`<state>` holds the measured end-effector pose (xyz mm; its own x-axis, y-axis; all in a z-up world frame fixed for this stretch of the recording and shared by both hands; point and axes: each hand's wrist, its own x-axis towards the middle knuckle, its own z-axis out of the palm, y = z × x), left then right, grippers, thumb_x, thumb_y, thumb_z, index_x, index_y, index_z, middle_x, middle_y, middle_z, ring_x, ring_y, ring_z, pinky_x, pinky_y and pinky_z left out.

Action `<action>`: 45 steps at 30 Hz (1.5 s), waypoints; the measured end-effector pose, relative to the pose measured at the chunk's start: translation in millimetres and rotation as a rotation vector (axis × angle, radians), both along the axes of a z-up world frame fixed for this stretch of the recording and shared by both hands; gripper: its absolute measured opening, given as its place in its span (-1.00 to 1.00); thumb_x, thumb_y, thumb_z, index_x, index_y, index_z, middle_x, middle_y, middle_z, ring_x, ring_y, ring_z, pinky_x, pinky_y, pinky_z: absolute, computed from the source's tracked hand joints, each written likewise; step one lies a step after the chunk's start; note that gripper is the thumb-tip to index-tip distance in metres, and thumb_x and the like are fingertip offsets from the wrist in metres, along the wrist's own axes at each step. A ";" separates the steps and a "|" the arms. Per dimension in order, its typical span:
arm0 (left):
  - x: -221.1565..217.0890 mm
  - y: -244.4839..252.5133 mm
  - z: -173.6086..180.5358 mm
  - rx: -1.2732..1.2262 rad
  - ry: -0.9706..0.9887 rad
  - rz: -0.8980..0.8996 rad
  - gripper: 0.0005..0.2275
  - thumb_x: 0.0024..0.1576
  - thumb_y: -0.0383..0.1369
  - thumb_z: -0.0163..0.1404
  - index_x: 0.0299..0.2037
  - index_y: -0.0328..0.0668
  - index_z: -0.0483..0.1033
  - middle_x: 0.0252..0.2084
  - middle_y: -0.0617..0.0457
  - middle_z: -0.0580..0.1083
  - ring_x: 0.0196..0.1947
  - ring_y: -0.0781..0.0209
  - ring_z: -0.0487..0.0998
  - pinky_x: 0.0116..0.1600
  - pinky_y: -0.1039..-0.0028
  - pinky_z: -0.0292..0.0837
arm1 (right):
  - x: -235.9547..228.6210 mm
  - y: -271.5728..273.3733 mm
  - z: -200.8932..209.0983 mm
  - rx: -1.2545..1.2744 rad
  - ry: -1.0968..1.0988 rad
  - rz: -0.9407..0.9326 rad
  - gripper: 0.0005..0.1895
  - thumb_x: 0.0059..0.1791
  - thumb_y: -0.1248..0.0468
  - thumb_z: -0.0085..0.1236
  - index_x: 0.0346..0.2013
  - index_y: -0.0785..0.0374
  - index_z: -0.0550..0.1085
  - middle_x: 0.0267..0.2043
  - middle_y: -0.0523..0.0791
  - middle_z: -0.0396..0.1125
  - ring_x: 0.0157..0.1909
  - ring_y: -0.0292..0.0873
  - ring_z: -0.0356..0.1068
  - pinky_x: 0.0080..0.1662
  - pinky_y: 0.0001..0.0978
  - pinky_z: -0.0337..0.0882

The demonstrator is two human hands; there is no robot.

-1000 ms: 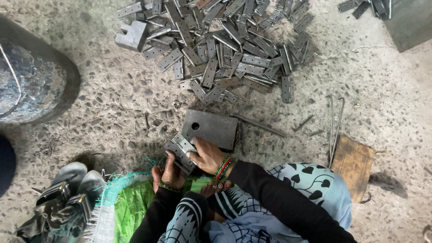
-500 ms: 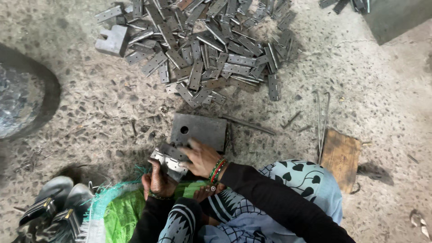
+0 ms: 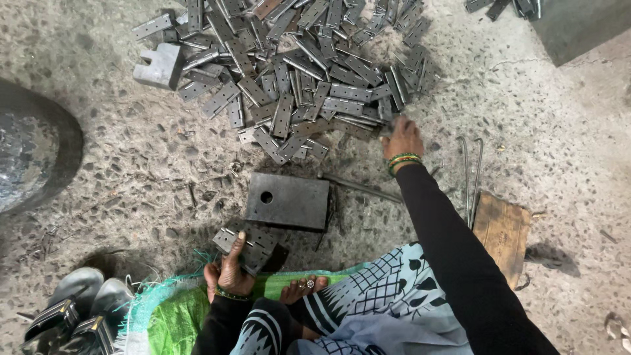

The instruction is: The person sits on the floor and assembles small metal components by inserting pins into a metal jig and striking them with a hammer. The person repeatedly picks up parts, aligns them in the jig, and hammers the pins to secure them.

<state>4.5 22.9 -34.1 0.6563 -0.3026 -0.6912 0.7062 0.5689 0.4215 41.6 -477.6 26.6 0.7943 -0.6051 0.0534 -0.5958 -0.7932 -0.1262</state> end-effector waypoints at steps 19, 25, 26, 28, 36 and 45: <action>-4.6 1.7 -3.3 -0.083 -0.007 -0.042 -0.65 0.05 -0.37 0.12 0.05 -0.24 0.48 -0.10 -0.03 0.55 -0.13 -0.01 0.60 -0.04 0.16 0.60 | 14.3 23.4 -12.2 0.931 -0.389 -0.084 -0.71 -0.03 0.22 0.24 -0.11 0.37 0.59 -0.20 0.11 0.51 -0.22 0.17 0.52 -0.14 -0.03 0.43; 1.1 -3.9 18.3 0.011 0.026 -0.008 -0.66 0.09 -0.37 0.15 0.07 -0.20 0.47 -0.08 0.00 0.55 -0.12 0.02 0.60 -0.04 0.17 0.56 | 20.0 40.7 -0.2 -0.077 -0.116 0.359 -0.60 -0.13 0.23 0.36 -0.01 0.17 0.56 -0.07 0.05 0.46 -0.02 0.15 0.46 -0.02 0.02 0.44; 4.2 -6.4 19.8 0.007 0.024 -0.008 -0.65 0.07 -0.36 0.15 0.07 -0.17 0.47 -0.08 0.02 0.56 -0.11 0.04 0.60 -0.04 0.18 0.56 | 18.9 40.0 -3.1 -0.133 -0.044 0.405 -0.55 -0.21 0.26 0.37 -0.03 0.11 0.57 -0.03 0.05 0.45 -0.01 0.14 0.45 -0.06 0.04 0.43; 2.7 -2.1 20.7 0.010 0.036 -0.006 -0.64 0.04 -0.35 0.14 0.06 -0.12 0.46 -0.07 0.06 0.57 -0.11 0.07 0.61 -0.05 0.19 0.57 | 14.3 42.8 -11.7 -0.225 0.001 0.434 -0.44 -0.37 0.25 0.40 -0.06 0.04 0.59 -0.03 0.03 0.45 0.02 0.15 0.44 -0.08 0.10 0.41; 2.4 -7.1 15.5 -0.052 -0.066 0.008 -0.71 0.09 -0.39 0.16 0.00 -0.19 0.46 -0.12 0.02 0.55 -0.15 0.05 0.60 -0.08 0.17 0.57 | 15.3 85.0 50.0 0.266 -0.090 0.254 -0.70 -0.06 0.19 0.33 -0.05 0.04 0.54 -0.24 -0.16 0.51 -0.23 -0.09 0.52 -0.09 -0.15 0.51; -0.4 -8.3 32.8 -0.093 -0.093 -0.038 -0.70 0.09 -0.36 0.17 -0.01 -0.24 0.48 -0.18 -0.06 0.57 -0.22 -0.02 0.64 -0.10 0.12 0.61 | -7.6 212.2 63.0 -0.117 -0.594 0.738 -0.52 0.19 0.29 0.07 0.40 -0.19 0.42 0.00 -0.12 0.32 0.05 -0.16 0.31 0.09 -0.22 0.51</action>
